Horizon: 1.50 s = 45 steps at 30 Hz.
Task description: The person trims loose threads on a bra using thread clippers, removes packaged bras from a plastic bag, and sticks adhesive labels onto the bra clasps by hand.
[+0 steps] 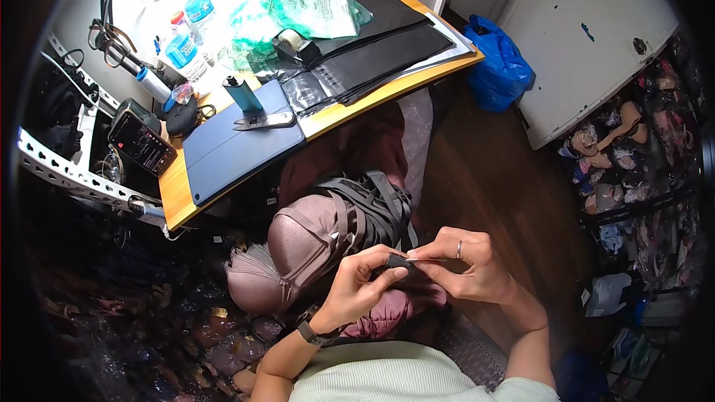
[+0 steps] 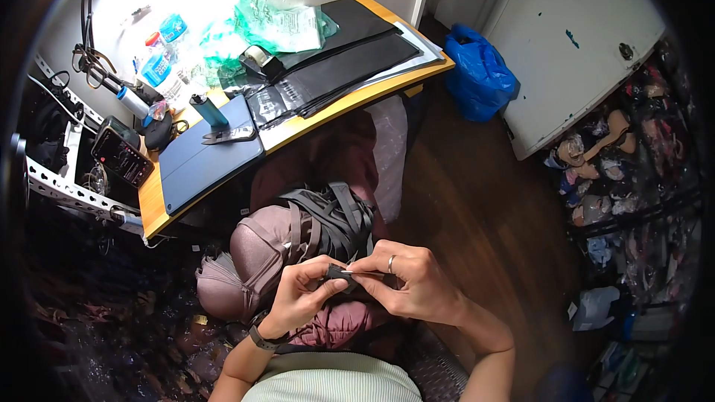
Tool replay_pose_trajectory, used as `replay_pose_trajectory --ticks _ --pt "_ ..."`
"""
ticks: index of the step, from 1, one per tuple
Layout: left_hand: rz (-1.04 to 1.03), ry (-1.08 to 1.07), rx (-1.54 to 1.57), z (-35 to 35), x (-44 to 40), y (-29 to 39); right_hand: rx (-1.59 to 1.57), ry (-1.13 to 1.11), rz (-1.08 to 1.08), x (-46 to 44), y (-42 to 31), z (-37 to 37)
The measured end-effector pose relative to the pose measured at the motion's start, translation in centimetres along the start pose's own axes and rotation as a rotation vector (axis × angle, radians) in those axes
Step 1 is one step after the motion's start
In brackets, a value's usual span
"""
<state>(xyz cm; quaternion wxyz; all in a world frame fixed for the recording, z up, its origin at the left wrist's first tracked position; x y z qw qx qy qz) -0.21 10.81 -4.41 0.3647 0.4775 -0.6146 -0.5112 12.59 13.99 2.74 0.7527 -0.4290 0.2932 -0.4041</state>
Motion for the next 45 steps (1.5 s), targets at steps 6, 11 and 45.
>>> replay_pose_trajectory --ticks 6,11,45 --pt "0.022 0.005 0.046 -0.2 0.0 -0.1 -0.021 -0.037 -0.003 0.1 0.2 0.1" --pt "0.028 0.007 0.108 -0.3 0.0 -0.4 -0.095 -0.082 -0.109 0.1 0.7 0.3" --pt "-0.198 -0.051 -0.512 -0.4 -0.1 -0.2 -0.838 -0.194 -0.582 4.6 9.1 -0.5"
Point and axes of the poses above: each hand's wrist, its own x-axis away from the middle knuckle, its own z-axis out of the back of the hand, y = z × x, the point moved 8 cm from there along -x, towards the middle knuckle, and after that the axes turned 7 degrees about -z, right-handed, at the moved point
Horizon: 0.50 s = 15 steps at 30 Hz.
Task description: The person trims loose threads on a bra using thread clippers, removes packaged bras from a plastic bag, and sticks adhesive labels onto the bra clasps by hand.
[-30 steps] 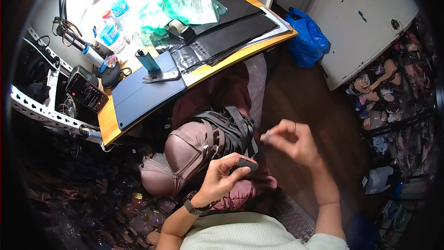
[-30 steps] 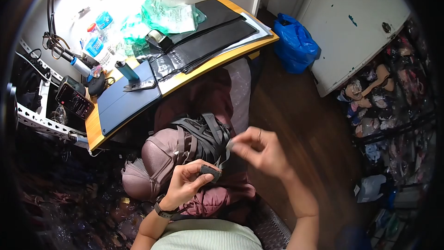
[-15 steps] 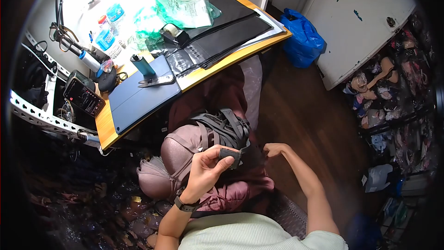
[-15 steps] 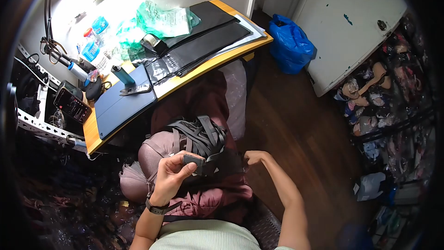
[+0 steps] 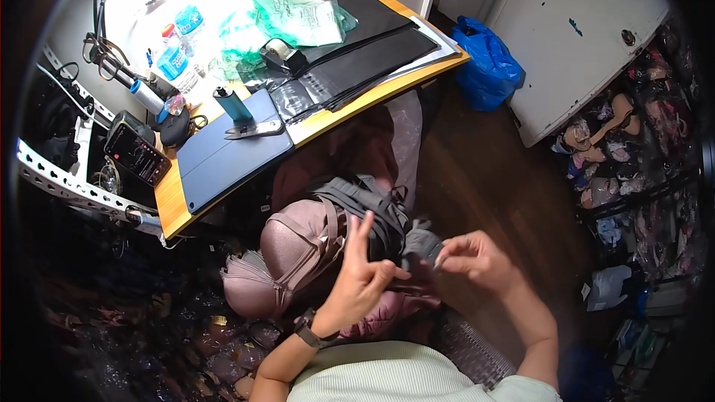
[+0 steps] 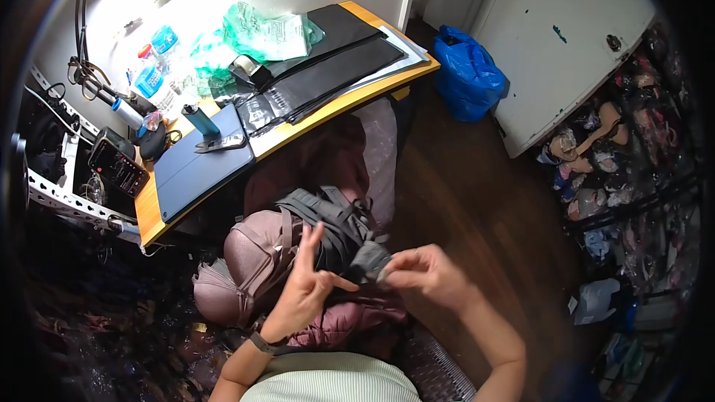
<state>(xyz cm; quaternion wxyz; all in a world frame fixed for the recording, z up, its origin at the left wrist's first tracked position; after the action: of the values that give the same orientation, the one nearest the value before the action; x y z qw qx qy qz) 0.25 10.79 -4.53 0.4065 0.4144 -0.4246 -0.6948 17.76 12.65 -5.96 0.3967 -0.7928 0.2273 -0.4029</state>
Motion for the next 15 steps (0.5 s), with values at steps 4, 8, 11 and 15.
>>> replay_pose_trajectory --ticks 4,8,11,15 --pt "0.04 0.044 0.233 0.0 0.0 0.4 0.049 -0.039 0.095 -0.4 -0.3 -5.8" --pt "0.037 0.139 0.39 1.4 -0.4 0.3 0.509 -0.056 0.255 -0.8 -1.5 -6.7" --pt "-0.007 0.095 0.459 1.6 -0.4 0.6 0.79 -0.026 0.462 1.3 -5.8 -7.4" --pt "-0.002 0.11 0.478 1.0 -0.8 1.2 0.881 0.271 0.657 2.6 -9.5 -6.9"
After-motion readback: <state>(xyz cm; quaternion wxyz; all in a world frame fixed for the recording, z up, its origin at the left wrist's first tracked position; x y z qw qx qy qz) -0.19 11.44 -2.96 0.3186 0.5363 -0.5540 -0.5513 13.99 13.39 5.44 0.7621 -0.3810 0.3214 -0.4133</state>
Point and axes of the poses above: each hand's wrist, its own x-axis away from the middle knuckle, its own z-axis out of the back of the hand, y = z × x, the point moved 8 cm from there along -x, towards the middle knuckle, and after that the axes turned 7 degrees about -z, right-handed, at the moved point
